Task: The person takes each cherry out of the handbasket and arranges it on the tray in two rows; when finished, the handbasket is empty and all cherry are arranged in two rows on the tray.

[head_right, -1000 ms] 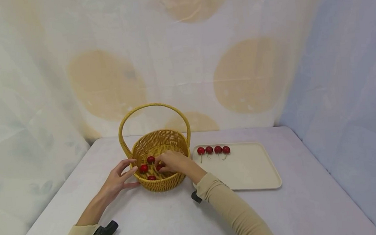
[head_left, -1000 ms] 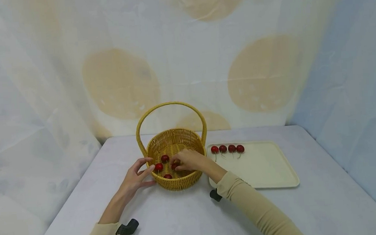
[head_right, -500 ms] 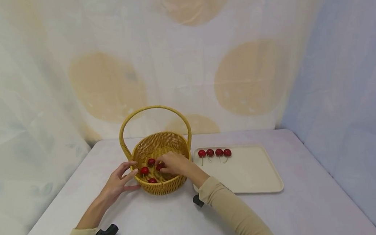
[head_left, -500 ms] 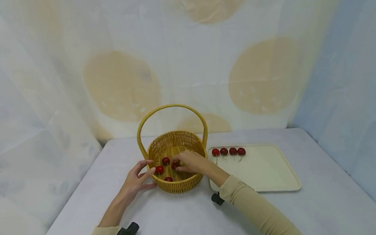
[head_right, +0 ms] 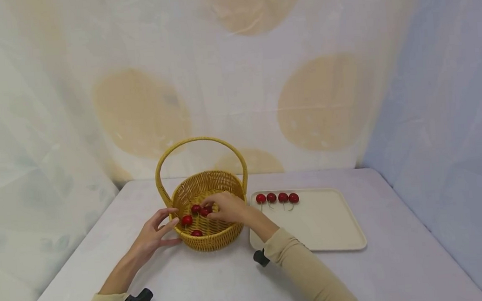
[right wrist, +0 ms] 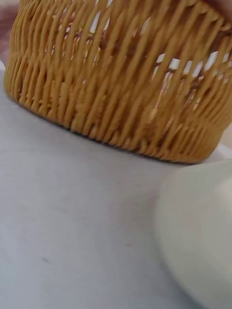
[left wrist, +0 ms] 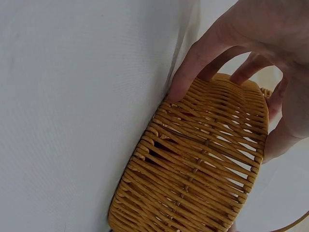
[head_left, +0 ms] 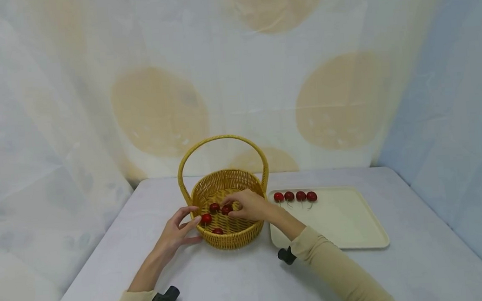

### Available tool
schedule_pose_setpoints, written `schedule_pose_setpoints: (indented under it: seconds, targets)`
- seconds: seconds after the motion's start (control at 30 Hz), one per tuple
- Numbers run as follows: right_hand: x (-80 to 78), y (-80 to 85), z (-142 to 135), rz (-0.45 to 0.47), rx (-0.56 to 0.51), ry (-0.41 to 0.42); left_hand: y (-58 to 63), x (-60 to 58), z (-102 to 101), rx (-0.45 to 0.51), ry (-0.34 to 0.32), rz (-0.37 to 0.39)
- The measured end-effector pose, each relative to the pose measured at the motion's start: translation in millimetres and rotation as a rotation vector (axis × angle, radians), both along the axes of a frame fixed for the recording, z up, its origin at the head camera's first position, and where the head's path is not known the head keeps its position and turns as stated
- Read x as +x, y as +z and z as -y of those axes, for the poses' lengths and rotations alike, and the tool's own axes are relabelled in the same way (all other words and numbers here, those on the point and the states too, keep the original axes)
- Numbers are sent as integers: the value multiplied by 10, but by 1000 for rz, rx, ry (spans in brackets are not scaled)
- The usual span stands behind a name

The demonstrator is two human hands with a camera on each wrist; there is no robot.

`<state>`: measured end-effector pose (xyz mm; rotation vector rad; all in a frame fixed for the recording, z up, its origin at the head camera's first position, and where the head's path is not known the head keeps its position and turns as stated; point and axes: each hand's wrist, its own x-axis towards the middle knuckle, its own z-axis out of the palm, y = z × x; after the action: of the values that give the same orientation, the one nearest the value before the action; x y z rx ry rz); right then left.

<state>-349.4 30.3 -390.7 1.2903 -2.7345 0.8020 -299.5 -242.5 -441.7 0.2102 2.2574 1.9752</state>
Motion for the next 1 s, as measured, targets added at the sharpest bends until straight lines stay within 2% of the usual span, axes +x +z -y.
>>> schedule_pose_setpoints:
  seconds: [0.4, 0.53, 0.83, 1.0]
  targets:
    - [50, 158, -436, 2, 0, -61, -22, -25, -19, 10, 4, 6]
    - [77, 209, -597, 25, -25, -62, -12, -33, -19, 4, 9, -1]
    - [137, 338, -1003, -6, -71, -68, 4, -36, -9, 4, -1, -7]
    - [182, 401, -1255, 18, -96, -91, 13, -42, 2, -5, 0, -13]
